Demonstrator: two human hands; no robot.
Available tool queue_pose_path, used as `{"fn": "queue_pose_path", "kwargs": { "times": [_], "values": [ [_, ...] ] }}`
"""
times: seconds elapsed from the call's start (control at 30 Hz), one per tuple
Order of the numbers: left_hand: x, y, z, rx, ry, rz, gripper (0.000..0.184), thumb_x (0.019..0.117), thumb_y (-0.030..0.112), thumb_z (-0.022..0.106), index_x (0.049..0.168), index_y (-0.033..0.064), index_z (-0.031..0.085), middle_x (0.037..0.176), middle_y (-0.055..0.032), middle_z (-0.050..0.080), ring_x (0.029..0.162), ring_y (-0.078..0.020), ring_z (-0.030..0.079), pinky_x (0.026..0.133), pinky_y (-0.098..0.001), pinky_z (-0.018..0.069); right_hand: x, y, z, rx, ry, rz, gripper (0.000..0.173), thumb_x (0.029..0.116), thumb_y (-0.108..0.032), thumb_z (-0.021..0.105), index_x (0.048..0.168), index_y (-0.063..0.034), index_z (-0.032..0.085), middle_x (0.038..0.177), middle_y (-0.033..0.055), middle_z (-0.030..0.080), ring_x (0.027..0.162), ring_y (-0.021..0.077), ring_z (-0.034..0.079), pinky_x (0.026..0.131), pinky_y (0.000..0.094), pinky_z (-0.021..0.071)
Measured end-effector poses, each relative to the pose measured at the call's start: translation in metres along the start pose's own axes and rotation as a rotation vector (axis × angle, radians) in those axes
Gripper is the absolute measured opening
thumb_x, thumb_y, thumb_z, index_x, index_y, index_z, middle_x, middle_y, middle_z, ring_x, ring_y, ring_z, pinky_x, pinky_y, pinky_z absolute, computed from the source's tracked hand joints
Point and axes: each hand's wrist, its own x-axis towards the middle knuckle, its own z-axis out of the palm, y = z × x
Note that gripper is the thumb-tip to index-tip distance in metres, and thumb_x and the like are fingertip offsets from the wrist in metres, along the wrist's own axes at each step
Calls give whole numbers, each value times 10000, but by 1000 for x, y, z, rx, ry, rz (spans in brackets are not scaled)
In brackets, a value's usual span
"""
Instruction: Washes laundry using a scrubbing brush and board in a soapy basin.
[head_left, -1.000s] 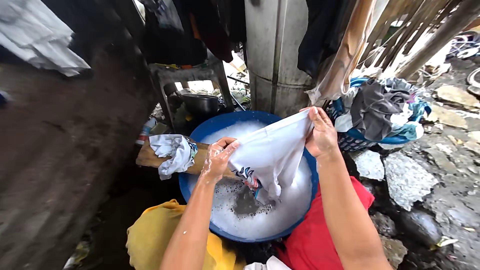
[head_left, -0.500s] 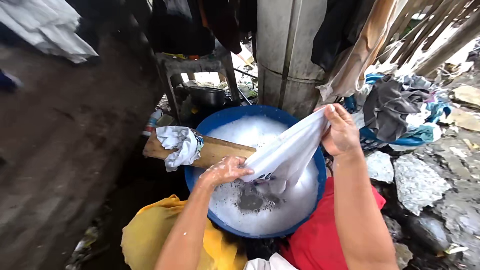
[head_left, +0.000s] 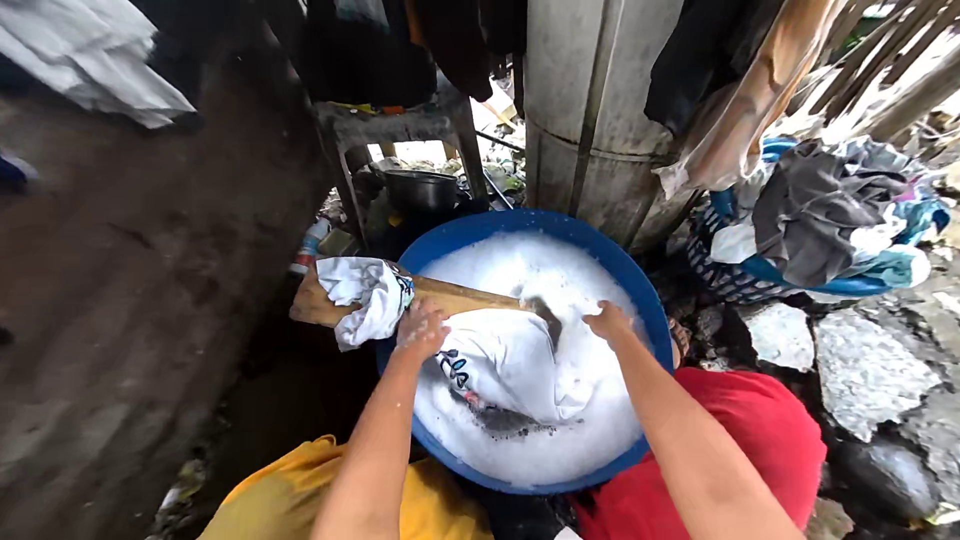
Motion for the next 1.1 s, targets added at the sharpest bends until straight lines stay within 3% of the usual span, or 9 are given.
{"fn": "queue_pose_path", "kwargs": {
  "times": [0.1, 0.2, 0.33, 0.47, 0.63, 0.77, 0.8, 0.9, 1.1],
  "values": [
    [3, -10, 20, 73, 18, 30, 397, 1051, 257, 558, 1360, 15, 624, 1671, -210, 237, 1565, -422, 102, 1247, -617, 81, 7, 15, 14, -33, 79, 149, 841, 954, -358, 735, 1613, -80, 294, 1626, 346, 246, 1473, 553, 293, 1114, 713, 323],
    [1, -8, 25, 92, 33, 24, 415, 1066, 260, 529, 1372, -8, 606, 1675, -222, 213, 1567, -422, 94, 1254, -598, 61, 19, 22, 26, 80, 67, 157, 901, 958, -369, 740, 1622, -37, 230, 1548, 364, 379, 1415, 502, 435, 1147, 614, 372],
    [-7, -7, 31, 77, 71, 15, 408, 1063, 244, 530, 1354, -30, 608, 1653, -246, 256, 1557, -437, 132, 1252, -604, 86, 26, 18, 41, 253, -38, 77, 608, 965, -222, 739, 1426, 87, 490, 1367, 334, 575, 1307, 442, 553, 1113, 572, 423],
    [-23, 1, 38, 62, 76, -38, 405, 1071, 239, 505, 1368, -19, 604, 1666, -226, 238, 1565, -424, 112, 1249, -605, 94, 12, -3, 49, 210, -111, 3, 596, 921, -150, 778, 1397, 95, 516, 1338, 336, 588, 1266, 441, 574, 1078, 577, 443],
    [-48, 0, 34, -6, 63, -55, 367, 1071, 155, 487, 1357, -50, 592, 1649, -209, 295, 1549, -379, 227, 1241, -553, 207, 7, -5, 68, 255, -58, -61, 914, 835, -112, 855, 1544, 64, 306, 1423, 359, 510, 1325, 464, 526, 1100, 585, 432],
    [-67, -18, 45, -23, 286, 8, 303, 1030, 124, 571, 1222, -86, 674, 1530, -236, 481, 1432, -424, 442, 1148, -588, 360, 2, -3, 71, 303, -10, 21, 1207, 792, -123, 892, 1604, 41, 14, 1493, 387, 416, 1376, 471, 479, 1124, 565, 410],
    [-70, -22, 50, -14, 366, 47, 269, 1010, 112, 595, 1158, -87, 701, 1492, -243, 521, 1391, -445, 486, 1106, -608, 397, -2, -6, 67, 290, -22, 45, 1167, 813, -131, 878, 1601, 59, 38, 1500, 381, 415, 1386, 461, 474, 1133, 555, 403],
    [-72, -32, 54, -23, 463, 123, 219, 988, 90, 610, 1079, -68, 730, 1440, -240, 572, 1331, -455, 545, 1046, -624, 447, -17, -22, 53, 400, -88, 120, 719, 890, -45, 777, 1473, 105, 383, 1412, 310, 528, 1283, 369, 546, 1071, 495, 447],
    [-64, -39, 47, -90, 384, 100, 253, 1020, 112, 583, 1161, -46, 722, 1463, -184, 573, 1362, -413, 527, 1091, -603, 412, -5, -44, 74, 612, -161, -114, 488, 860, 84, 704, 1312, 51, 525, 1114, 203, 631, 939, 247, 631, 813, 437, 556]
  ]
}}
